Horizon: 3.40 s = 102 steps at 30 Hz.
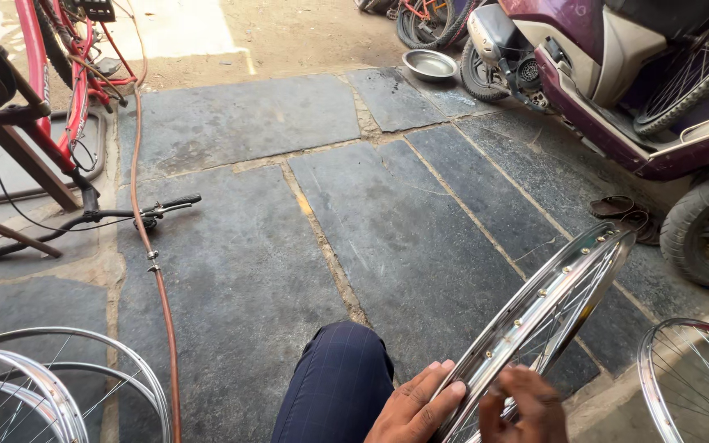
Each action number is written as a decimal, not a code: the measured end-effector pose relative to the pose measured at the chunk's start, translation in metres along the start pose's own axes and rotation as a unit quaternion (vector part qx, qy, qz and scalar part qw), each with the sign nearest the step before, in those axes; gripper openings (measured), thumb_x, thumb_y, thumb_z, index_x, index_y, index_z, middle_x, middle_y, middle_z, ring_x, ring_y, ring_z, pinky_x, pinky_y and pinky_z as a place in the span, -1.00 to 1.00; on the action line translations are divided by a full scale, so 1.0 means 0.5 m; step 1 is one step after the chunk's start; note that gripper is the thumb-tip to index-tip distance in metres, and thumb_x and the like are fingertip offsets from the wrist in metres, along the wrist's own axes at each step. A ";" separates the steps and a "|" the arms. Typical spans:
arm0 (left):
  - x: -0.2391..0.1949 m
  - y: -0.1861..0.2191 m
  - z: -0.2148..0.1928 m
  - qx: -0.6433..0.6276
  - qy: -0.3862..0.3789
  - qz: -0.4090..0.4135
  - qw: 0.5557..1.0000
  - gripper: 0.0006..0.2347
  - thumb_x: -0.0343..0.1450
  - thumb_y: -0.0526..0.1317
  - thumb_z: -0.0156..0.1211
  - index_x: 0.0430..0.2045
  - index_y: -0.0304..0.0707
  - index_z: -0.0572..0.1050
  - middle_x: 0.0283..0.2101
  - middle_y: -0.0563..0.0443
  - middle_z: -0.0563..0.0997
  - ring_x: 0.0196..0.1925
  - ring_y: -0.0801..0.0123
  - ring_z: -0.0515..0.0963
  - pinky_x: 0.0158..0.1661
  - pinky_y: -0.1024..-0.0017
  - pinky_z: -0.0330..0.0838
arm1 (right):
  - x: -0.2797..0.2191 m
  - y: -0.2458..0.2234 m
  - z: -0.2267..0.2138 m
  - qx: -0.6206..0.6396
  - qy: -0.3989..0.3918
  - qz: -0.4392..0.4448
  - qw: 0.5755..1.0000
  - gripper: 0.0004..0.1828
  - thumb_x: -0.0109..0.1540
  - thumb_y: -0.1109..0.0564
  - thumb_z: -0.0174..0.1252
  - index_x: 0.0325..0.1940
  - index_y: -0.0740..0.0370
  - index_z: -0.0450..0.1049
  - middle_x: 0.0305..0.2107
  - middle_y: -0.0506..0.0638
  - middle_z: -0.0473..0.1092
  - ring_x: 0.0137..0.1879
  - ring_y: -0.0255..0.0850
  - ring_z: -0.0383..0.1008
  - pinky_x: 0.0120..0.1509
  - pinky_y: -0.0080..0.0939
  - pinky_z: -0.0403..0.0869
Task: The person is sitting on the ground and using a small metal tool to adjust the spokes of a bicycle rim. They systematically move around the rim, tightening or loosening individual spokes to true the wheel.
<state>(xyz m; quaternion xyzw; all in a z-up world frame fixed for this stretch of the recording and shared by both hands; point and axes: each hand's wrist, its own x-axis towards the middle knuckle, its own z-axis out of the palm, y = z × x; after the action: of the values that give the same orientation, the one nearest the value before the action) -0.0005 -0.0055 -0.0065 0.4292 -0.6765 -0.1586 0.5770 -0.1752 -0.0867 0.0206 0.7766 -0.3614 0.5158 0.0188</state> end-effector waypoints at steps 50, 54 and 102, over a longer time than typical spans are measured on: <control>0.117 0.094 -0.083 -0.058 -0.071 -0.060 0.994 -0.37 0.28 -0.39 0.26 0.36 -0.12 0.40 -0.44 -0.06 0.49 -0.45 0.28 0.63 -0.37 0.28 0.58 | 0.071 -0.060 -0.007 0.092 -0.133 0.261 0.952 -0.61 0.20 0.34 0.26 0.10 0.32 0.41 -0.15 0.14 0.52 -0.03 -0.05 0.61 0.05 -0.07 0.55; 0.131 0.103 -0.078 -0.076 -0.064 -0.080 0.992 -0.38 0.24 -0.41 0.26 0.30 -0.15 0.42 -0.44 -0.06 0.53 -0.47 0.28 0.64 -0.38 0.31 0.58 | 0.060 -0.063 -0.017 0.227 -0.016 0.170 0.959 -0.55 0.21 0.32 0.30 0.12 0.34 0.29 -0.02 0.13 0.45 0.10 -0.10 0.55 0.21 -0.10 0.55; 0.174 0.179 -0.056 -0.085 -0.122 -0.108 0.983 -0.38 0.20 -0.41 0.28 0.25 -0.18 0.40 -0.47 -0.06 0.52 -0.49 0.29 0.64 -0.42 0.30 0.56 | 0.118 -0.075 -0.047 0.040 -0.027 0.242 0.969 -0.68 0.29 0.28 0.18 0.12 0.36 0.37 -0.21 0.01 0.56 -0.14 -0.19 0.69 -0.14 -0.17 0.68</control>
<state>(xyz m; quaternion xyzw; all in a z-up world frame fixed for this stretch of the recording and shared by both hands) -0.0076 -0.0120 0.1209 0.4266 -0.6757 -0.3276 0.5041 -0.1598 -0.0816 0.0925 0.6795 -0.5180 0.4982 -0.1477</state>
